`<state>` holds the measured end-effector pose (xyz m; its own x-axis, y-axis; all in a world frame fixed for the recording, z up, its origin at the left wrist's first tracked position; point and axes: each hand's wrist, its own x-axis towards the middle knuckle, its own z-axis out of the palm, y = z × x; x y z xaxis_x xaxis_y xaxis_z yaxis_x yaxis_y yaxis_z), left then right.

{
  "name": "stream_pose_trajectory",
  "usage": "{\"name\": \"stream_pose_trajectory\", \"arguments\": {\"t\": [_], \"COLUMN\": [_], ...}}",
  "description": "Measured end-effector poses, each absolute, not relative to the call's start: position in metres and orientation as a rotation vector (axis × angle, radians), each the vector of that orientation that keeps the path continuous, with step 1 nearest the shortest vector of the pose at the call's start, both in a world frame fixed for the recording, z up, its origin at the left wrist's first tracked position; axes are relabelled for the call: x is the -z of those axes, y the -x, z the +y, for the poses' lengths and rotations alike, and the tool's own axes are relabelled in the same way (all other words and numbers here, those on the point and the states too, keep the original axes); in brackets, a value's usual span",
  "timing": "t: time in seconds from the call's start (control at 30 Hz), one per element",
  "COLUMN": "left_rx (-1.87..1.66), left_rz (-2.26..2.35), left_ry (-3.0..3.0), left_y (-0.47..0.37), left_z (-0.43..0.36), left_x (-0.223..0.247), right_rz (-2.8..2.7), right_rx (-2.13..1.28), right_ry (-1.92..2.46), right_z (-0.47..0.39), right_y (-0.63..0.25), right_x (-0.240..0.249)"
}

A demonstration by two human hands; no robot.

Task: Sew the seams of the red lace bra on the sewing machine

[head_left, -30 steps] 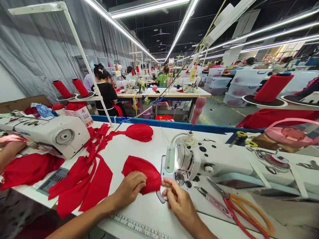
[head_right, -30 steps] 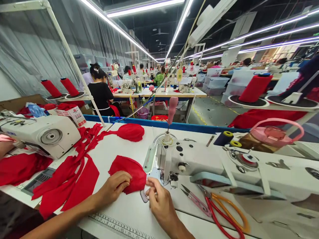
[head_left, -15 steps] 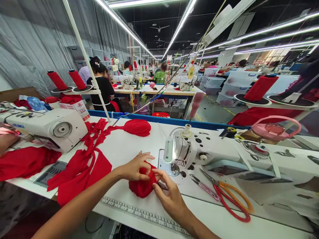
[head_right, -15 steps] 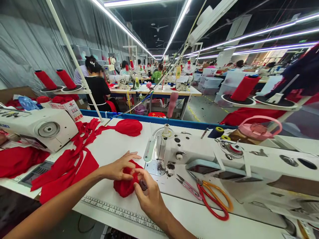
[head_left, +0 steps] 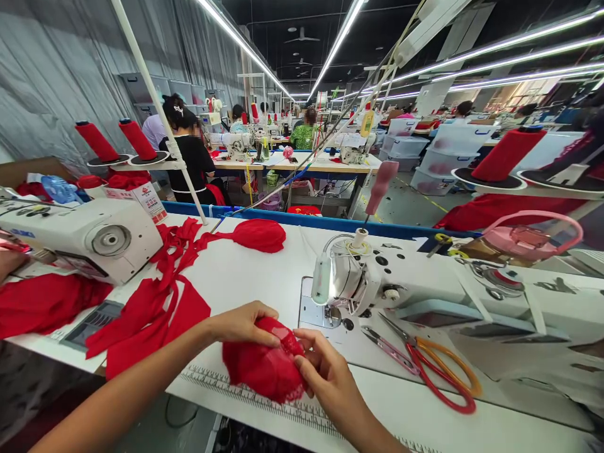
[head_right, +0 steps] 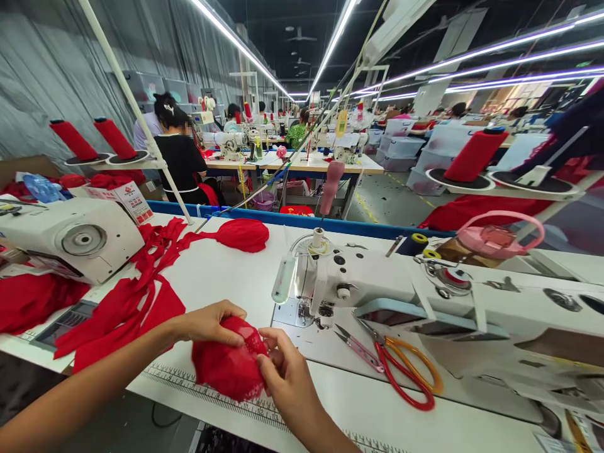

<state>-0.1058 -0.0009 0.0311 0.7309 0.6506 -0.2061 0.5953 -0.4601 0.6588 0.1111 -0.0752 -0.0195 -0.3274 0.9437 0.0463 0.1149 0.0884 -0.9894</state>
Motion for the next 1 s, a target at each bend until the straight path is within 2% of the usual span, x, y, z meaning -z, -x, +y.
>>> {"name": "stream_pose_trajectory", "arguments": {"t": [0.23,0.4,0.57,0.7,1.0], "left_rx": [-0.062,-0.331,-0.430,-0.508,-0.520], "left_rz": [1.213,1.256,1.062,1.049,1.077], "left_ry": [-2.418,-2.547,-2.610,-2.614,-2.573], "left_y": [0.088,0.077,0.080,0.093,0.096], "left_z": [0.031,-0.009,-0.049,-0.048,-0.045], "left_x": [-0.027,-0.019,0.016,0.037,0.037], "right_rz": [-1.848,-2.236,-2.382,-2.382,-2.331], "right_rx": [-0.918,-0.289,-0.021,-0.002,-0.246], "right_ry": [1.254,1.035,0.812,0.735,0.832], "right_z": [-0.064,-0.071,-0.070,-0.072,-0.073], "right_y": [-0.107,-0.137,-0.146,-0.145,-0.156], "right_x": [0.036,0.030,0.035,0.036,0.031]}}
